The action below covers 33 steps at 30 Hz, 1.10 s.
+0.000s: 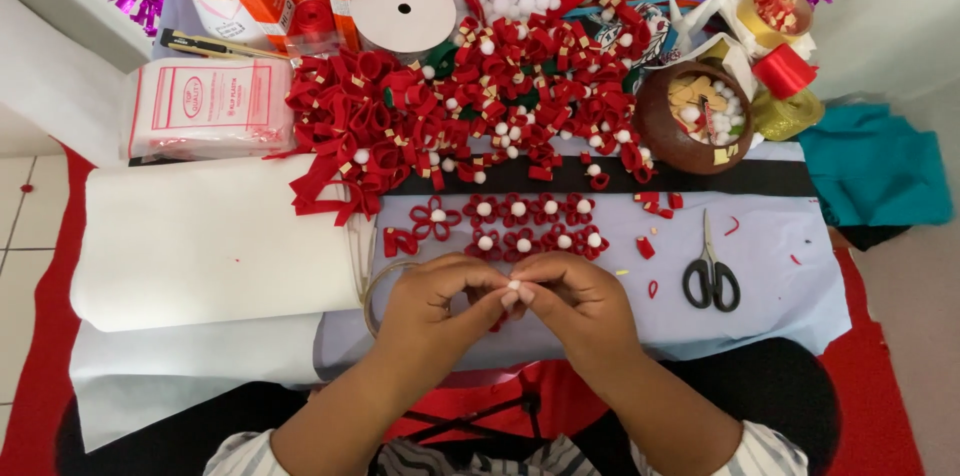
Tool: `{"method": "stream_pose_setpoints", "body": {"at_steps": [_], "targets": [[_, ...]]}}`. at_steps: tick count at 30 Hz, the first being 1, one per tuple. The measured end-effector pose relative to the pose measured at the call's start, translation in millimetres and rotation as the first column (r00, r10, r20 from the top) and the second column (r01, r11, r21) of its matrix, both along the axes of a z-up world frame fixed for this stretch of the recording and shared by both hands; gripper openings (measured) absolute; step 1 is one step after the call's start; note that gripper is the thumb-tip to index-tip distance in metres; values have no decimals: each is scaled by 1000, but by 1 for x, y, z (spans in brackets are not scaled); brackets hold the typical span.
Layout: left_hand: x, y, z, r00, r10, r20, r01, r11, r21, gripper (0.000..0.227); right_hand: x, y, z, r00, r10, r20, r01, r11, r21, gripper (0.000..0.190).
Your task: The person is making small red fabric flowers by assembling individual petals and centers, using scissors to cut materials and arranging the finished products on a white cloth.
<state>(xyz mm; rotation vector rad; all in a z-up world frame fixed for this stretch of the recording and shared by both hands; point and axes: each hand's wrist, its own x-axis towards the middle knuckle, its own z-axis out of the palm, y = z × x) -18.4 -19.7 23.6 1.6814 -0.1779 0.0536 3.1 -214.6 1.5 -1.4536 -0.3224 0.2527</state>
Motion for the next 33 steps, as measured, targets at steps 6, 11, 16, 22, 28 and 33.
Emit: {"method": "stream_pose_setpoints", "body": {"at_steps": [6,11,16,22,28,33], "targets": [[3,2,-2,993,-14,-114,3,996,-89,10,11,-3,-11,964,53,-261,-11,987,160,10],[5,1,-22,990,-16,-142,-14,978,-207,7,16,1,-26,943,18,-333,47,981,186,6],[7,2,-41,991,-9,-133,-32,952,-304,7,20,2,-30,907,25,-420,90,964,252,3],[11,-2,-34,940,-19,-342,-102,937,-333,15,29,-5,-14,837,102,-538,89,944,317,16],[13,6,-43,923,9,-386,-142,937,-318,17,27,-9,-13,911,-36,-411,155,953,259,23],[12,8,-44,960,-14,-279,-95,924,-371,24,20,-6,1,752,-108,651,354,899,-259,22]]}}
